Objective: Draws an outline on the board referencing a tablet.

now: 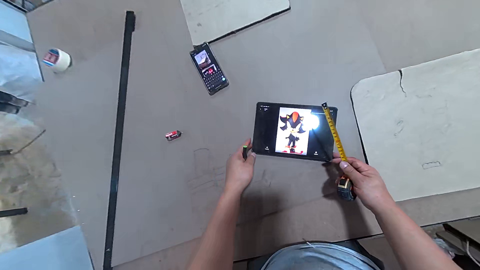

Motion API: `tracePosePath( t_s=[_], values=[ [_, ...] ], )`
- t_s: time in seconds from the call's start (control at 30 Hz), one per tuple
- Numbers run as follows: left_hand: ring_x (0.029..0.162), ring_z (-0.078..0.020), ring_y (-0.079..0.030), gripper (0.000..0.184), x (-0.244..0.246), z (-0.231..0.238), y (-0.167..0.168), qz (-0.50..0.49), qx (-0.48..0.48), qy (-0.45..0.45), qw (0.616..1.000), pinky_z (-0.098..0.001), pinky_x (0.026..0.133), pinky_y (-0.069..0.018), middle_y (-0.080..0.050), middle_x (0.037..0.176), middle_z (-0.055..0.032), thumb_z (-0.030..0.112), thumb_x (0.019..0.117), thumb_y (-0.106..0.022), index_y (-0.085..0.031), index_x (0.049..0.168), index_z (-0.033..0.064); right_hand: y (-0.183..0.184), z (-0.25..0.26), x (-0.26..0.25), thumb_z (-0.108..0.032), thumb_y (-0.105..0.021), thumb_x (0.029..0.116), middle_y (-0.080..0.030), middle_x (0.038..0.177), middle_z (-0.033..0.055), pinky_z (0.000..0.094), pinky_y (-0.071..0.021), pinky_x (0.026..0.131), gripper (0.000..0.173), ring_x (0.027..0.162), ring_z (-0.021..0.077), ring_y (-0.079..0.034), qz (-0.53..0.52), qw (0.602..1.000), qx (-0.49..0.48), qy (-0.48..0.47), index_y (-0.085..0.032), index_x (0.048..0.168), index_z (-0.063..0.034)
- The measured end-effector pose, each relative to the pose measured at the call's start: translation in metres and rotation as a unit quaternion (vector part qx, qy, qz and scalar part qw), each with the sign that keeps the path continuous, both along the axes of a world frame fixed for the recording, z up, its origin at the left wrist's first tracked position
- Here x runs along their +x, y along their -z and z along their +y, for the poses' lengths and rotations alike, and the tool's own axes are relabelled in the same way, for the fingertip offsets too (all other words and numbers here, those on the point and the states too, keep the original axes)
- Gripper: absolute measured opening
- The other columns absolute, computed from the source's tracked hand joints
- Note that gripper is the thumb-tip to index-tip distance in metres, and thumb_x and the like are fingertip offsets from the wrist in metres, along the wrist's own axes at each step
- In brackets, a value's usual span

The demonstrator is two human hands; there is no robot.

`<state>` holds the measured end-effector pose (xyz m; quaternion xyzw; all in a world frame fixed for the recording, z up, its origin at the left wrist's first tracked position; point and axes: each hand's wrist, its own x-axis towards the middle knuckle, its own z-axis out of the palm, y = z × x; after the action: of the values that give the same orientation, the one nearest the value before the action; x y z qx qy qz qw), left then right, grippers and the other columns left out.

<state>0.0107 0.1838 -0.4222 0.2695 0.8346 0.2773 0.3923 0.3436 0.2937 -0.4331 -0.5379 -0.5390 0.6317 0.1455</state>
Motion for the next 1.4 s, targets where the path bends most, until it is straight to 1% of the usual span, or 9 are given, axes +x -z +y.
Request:
tracePosePath(
  t_s=[0.07, 0.2, 0.37, 0.5, 0.57, 0.83, 1.0, 1.23, 1.4],
  values=[
    [0.132, -0.0163, -0.060, 0.048, 0.011, -0.012, -0.001, 0.020, 0.000, -0.013, 1.000, -0.0472, 0.110, -0.0488, -0.061, 0.146, 0.0002, 0.018, 0.1064, -0.054, -0.049, 0.154, 0.0204, -0.004, -0.002, 0.011, -0.032, -0.051, 0.1088, -0.070, 0.130, -0.0055, 0.0354, -0.0595, 0.074, 0.029, 0.088, 0.0127, -0.070, -0.035, 0.999, 0.032, -0.016, -0.073, 0.125, -0.0214],
    [0.118, -0.0158, -0.067, 0.039, 0.040, -0.030, -0.004, 0.064, 0.045, 0.042, 0.996, -0.0468, 0.099, -0.0562, -0.069, 0.132, -0.0012, 0.018, 0.1050, -0.057, -0.061, 0.143, 0.0200, -0.015, -0.016, 0.034, -0.035, -0.052, 0.1069, -0.074, 0.097, -0.0107, 0.0327, -0.0607, 0.066, 0.027, 0.074, 0.0054, -0.068, -0.090, 0.971, 0.151, -0.160, -0.076, 0.116, -0.0268],
    [0.102, -0.0071, -0.069, 0.043, 0.066, -0.034, -0.011, 0.006, 0.122, 0.136, 0.983, -0.0328, 0.086, -0.0610, -0.073, 0.119, 0.0045, 0.018, 0.0985, -0.069, -0.064, 0.141, 0.0217, 0.000, -0.035, 0.045, -0.042, -0.050, 0.1058, -0.072, 0.096, -0.0171, 0.0259, -0.0595, 0.072, 0.029, 0.081, -0.0024, -0.066, -0.074, 0.936, 0.213, -0.271, -0.077, 0.115, -0.0334],
    [0.083, -0.0055, -0.068, 0.022, 0.068, -0.036, -0.018, -0.003, 0.114, 0.130, 0.985, -0.0277, 0.074, -0.0598, -0.074, 0.108, 0.0056, 0.015, 0.0965, -0.071, -0.075, 0.117, 0.0194, -0.004, -0.036, 0.043, -0.039, -0.052, 0.1055, -0.072, 0.097, -0.0155, 0.0250, -0.0588, 0.074, 0.028, 0.084, -0.0023, -0.067, -0.077, 0.926, 0.227, -0.290, -0.077, 0.115, -0.0322],
    [0.074, -0.0063, -0.064, 0.021, 0.062, -0.036, -0.021, -0.009, 0.125, 0.131, 0.984, -0.0266, 0.066, -0.0549, -0.073, 0.102, 0.0052, 0.016, 0.0948, -0.073, -0.075, 0.116, 0.0185, -0.006, -0.028, 0.039, -0.039, -0.052, 0.1055, -0.072, 0.097, -0.0147, 0.0256, -0.0589, 0.074, 0.028, 0.084, -0.0015, -0.067, -0.078, 0.917, 0.243, -0.307, -0.077, 0.116, -0.0320],
    [0.076, -0.0062, -0.066, 0.013, 0.045, -0.029, -0.005, 0.060, 0.120, 0.116, 0.984, -0.0288, 0.070, -0.0577, -0.073, 0.097, 0.0026, 0.021, 0.0964, -0.074, -0.076, 0.108, 0.0167, 0.001, 0.013, 0.024, -0.041, -0.056, 0.1042, -0.072, 0.100, -0.0105, 0.0310, -0.0603, 0.074, 0.027, 0.085, 0.0024, -0.069, -0.095, 0.889, 0.306, -0.328, -0.076, 0.117, -0.0288],
    [0.093, -0.0118, -0.070, 0.016, 0.030, 0.020, -0.006, 0.124, 0.111, 0.104, 0.980, -0.0383, 0.085, -0.0594, -0.074, 0.111, -0.0006, 0.024, 0.0981, -0.072, -0.076, 0.112, 0.0170, 0.002, 0.053, 0.025, -0.034, -0.060, 0.1032, -0.073, 0.105, -0.0028, 0.0391, -0.0611, 0.079, 0.023, 0.091, 0.0110, -0.071, -0.147, 0.877, 0.373, -0.263, -0.077, 0.110, -0.0210],
    [0.096, -0.0126, -0.071, 0.019, 0.027, 0.088, 0.002, 0.170, 0.111, 0.143, 0.969, -0.0380, 0.087, -0.0583, -0.074, 0.113, -0.0006, 0.025, 0.1002, -0.067, -0.076, 0.116, 0.0193, 0.019, 0.079, 0.002, -0.018, -0.060, 0.1034, -0.073, 0.114, 0.0074, 0.0474, -0.0594, 0.087, 0.021, 0.100, 0.0225, -0.071, -0.154, 0.882, 0.394, -0.206, -0.076, 0.116, -0.0151],
    [0.105, -0.0109, -0.070, 0.034, 0.006, 0.077, 0.006, 0.202, 0.119, 0.086, 0.968, -0.0350, 0.094, -0.0585, -0.073, 0.121, -0.0025, 0.027, 0.1024, -0.063, -0.068, 0.135, 0.0176, 0.030, 0.094, -0.014, -0.031, -0.058, 0.1062, -0.074, 0.108, 0.0055, 0.0442, -0.0538, 0.095, 0.025, 0.107, 0.0234, -0.068, -0.153, 0.875, 0.410, -0.205, -0.076, 0.113, -0.0160]
  ],
)
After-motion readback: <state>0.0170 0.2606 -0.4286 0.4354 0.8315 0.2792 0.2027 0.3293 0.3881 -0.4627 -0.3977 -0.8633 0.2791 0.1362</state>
